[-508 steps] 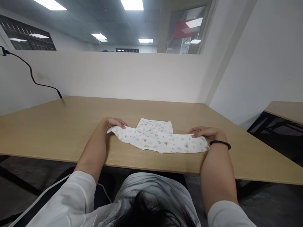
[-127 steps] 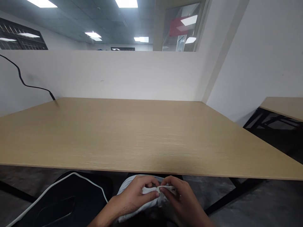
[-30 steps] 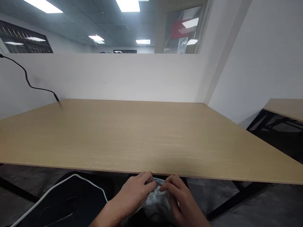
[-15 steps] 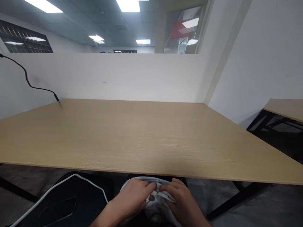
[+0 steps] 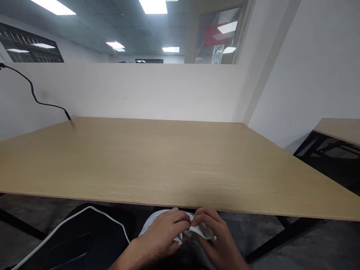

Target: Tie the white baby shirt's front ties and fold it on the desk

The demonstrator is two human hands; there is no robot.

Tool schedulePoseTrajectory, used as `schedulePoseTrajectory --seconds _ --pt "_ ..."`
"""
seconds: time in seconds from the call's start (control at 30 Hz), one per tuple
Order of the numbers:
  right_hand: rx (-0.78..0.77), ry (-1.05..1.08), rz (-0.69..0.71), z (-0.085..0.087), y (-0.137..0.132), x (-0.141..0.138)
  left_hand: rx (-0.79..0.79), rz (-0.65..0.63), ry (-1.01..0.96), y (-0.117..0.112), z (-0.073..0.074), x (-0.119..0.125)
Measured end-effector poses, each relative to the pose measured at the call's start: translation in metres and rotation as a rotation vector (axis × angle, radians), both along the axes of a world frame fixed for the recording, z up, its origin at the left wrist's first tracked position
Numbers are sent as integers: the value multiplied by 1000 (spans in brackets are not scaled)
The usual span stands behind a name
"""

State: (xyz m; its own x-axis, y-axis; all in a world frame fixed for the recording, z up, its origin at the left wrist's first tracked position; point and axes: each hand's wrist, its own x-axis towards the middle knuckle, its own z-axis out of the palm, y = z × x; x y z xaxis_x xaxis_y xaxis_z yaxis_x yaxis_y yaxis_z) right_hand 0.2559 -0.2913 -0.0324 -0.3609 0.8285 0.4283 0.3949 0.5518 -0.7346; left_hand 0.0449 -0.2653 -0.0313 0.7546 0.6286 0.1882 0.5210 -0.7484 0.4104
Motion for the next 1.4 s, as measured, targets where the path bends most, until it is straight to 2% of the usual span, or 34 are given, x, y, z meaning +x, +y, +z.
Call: schedulePoseTrajectory --seconds 0.2,0.43,0.63,0.8,0.9,1.0,1.1,1.17,1.27,1.33,1.4 --pt "-65 46 41 7 -3 -1 -113 35 -25 -1 -13 -3" --pt "-88 -25 41 12 -7 7 -140 -39 -58 0 -4 2" --pt "-81 -109 89 19 -5 13 -84 -53 31 -2 5 6" --pt "-81 -128 112 15 -5 13 -27 -71 109 -2 0 8" --pt "-93 -92 127 12 -6 16 -51 -94 102 -1 -1 7" --pt "-124 -56 157 18 -9 22 -147 -146 36 -2 8 2" --pt "-198 -53 277 26 -8 32 -268 -199 -52 0 23 -6" --pt "-275 -42 351 28 -5 40 -329 -180 -103 2 33 -14" --pt "-400 48 360 24 5 56 -414 -125 -160 7 42 -31" --pt "-504 65 302 15 12 65 -469 -71 -132 8 41 -44" --pt "-566 9 186 3 19 72 -500 53 -30 7 34 -56"
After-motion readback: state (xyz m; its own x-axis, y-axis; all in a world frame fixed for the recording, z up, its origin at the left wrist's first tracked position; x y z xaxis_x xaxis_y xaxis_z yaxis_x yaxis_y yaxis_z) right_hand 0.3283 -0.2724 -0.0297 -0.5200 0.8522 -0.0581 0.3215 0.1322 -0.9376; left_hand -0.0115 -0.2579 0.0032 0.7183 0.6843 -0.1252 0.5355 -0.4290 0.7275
